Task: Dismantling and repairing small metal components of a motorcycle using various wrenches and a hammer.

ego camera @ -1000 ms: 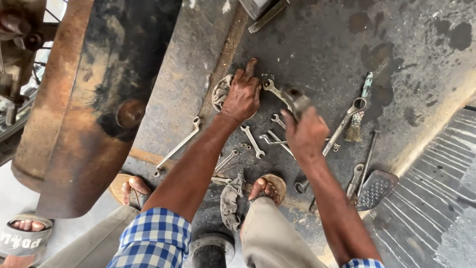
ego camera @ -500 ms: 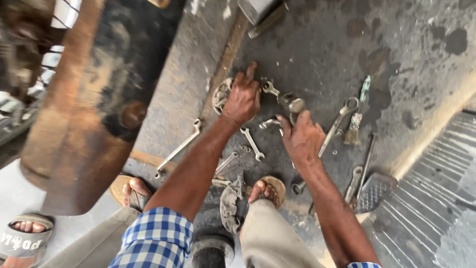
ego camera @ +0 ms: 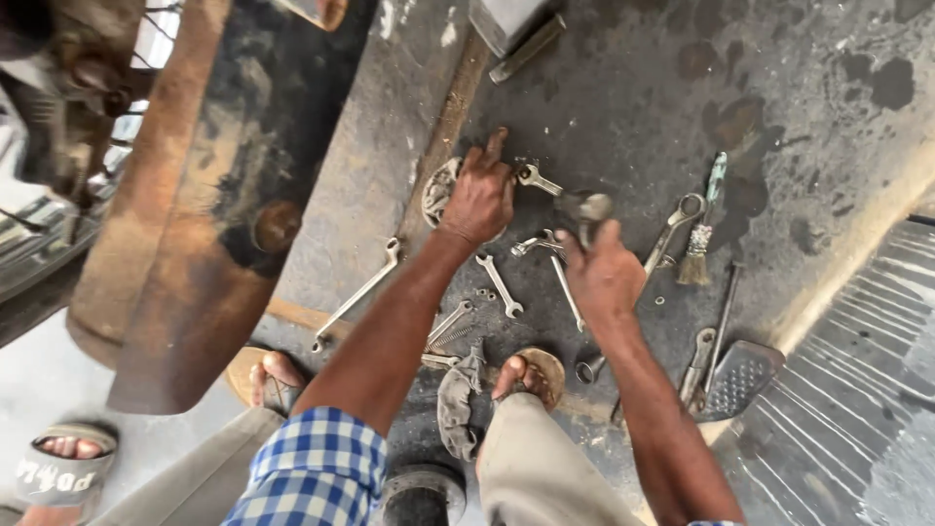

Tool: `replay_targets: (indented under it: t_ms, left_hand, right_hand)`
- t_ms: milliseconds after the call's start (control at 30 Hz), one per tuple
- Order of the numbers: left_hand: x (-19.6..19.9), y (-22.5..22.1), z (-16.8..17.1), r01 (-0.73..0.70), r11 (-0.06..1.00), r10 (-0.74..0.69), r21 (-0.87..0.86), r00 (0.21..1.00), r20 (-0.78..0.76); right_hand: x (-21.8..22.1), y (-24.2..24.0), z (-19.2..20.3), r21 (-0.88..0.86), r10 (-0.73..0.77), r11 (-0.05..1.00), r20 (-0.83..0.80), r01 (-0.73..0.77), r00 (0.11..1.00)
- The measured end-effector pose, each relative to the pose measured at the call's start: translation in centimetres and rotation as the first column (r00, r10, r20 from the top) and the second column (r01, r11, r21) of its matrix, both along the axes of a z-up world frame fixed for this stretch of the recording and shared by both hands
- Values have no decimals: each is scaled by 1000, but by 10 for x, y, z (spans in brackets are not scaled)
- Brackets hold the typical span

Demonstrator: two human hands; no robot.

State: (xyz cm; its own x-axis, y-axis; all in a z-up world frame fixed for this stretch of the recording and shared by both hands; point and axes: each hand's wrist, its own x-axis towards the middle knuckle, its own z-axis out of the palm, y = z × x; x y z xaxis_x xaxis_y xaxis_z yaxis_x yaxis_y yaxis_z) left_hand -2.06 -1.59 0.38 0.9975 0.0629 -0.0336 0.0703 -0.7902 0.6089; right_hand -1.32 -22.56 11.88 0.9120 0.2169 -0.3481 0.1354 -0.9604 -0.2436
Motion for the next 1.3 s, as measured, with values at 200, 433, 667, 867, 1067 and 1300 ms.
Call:
replay_targets:
  t_ms: [200, 433, 667, 867, 1067, 1300]
  left_hand:
    - [0, 4, 32, -50, 991, 43, -126, 997, -58]
    - [2, 2, 27, -88, 984, 78, -154, 995, -67]
    - [5, 3, 31, -167, 964, 142, -208, 981, -131]
    - [9, 3, 18, -227, 935, 186, -272, 968, -170]
    - [19, 15, 54, -468, 706, 156, -531, 835, -528]
    - [19, 8, 95, -631, 479, 133, -610, 739, -660]
  right_hand:
    - [16, -85, -62, -49, -278, 960, -93, 274, 956]
    - [42, 16, -11, 72, 216, 967, 277, -245, 936]
    - [34, -37, -24, -154, 407, 903, 6, -401, 913]
    - [-24, -106, -15, 45, -270, 956, -246, 289, 931]
    - [-42, -88, 13, -128, -18, 990, 328, 64, 944]
    - [7, -9, 10, 617, -154, 749, -196, 244, 968]
